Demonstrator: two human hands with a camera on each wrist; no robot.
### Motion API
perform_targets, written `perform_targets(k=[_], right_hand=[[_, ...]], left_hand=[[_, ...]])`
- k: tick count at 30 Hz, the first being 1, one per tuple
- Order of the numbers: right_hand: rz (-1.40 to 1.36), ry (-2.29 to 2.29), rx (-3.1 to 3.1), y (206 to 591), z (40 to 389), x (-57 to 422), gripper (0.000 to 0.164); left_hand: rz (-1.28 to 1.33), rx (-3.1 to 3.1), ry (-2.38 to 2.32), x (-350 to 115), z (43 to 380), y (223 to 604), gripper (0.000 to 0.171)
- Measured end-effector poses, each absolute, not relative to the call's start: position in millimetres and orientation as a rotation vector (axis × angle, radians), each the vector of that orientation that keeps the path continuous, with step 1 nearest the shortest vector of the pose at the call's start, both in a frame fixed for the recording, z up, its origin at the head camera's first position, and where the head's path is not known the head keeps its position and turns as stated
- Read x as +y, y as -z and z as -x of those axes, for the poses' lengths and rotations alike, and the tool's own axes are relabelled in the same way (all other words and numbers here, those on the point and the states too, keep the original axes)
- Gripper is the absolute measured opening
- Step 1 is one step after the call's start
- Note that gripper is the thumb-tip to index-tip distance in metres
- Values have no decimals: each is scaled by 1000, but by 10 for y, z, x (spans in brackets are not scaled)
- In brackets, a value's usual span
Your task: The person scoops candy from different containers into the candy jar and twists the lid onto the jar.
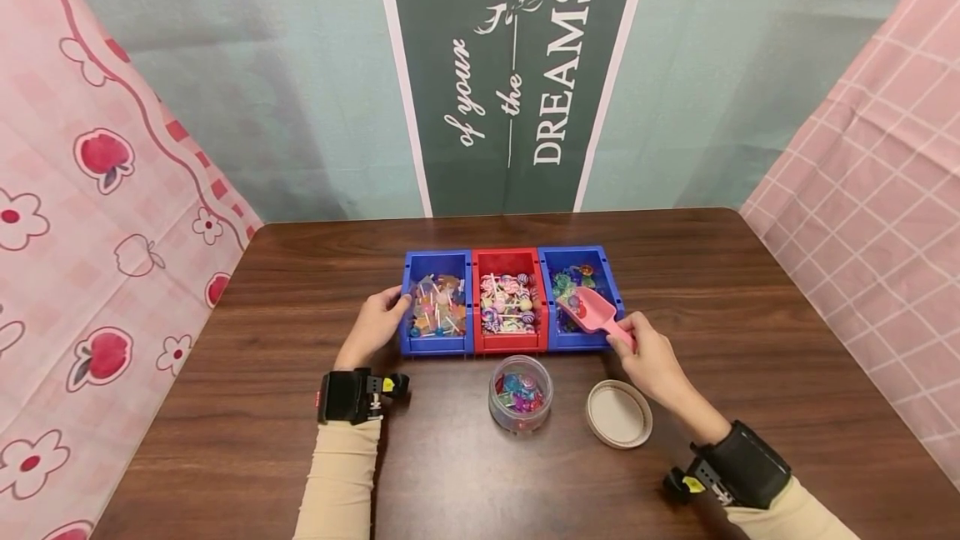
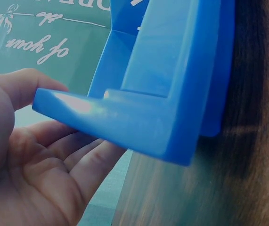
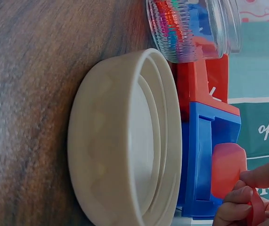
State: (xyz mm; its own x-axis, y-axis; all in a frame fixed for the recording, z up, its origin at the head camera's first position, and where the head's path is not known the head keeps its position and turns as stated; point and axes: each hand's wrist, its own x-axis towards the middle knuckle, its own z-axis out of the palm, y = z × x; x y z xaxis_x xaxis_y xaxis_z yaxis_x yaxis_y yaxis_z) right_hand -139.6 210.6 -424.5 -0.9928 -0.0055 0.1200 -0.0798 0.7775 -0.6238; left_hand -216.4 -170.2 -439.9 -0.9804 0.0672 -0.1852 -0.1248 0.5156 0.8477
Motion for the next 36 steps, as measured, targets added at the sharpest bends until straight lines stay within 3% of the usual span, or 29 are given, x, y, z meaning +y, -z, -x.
perform_targets(k=[36], right_hand=[[-509,-1031,-2666,3973,1206,2377,23]], left_hand=[[32,2577,-1454,-1694,2150,4391,48]])
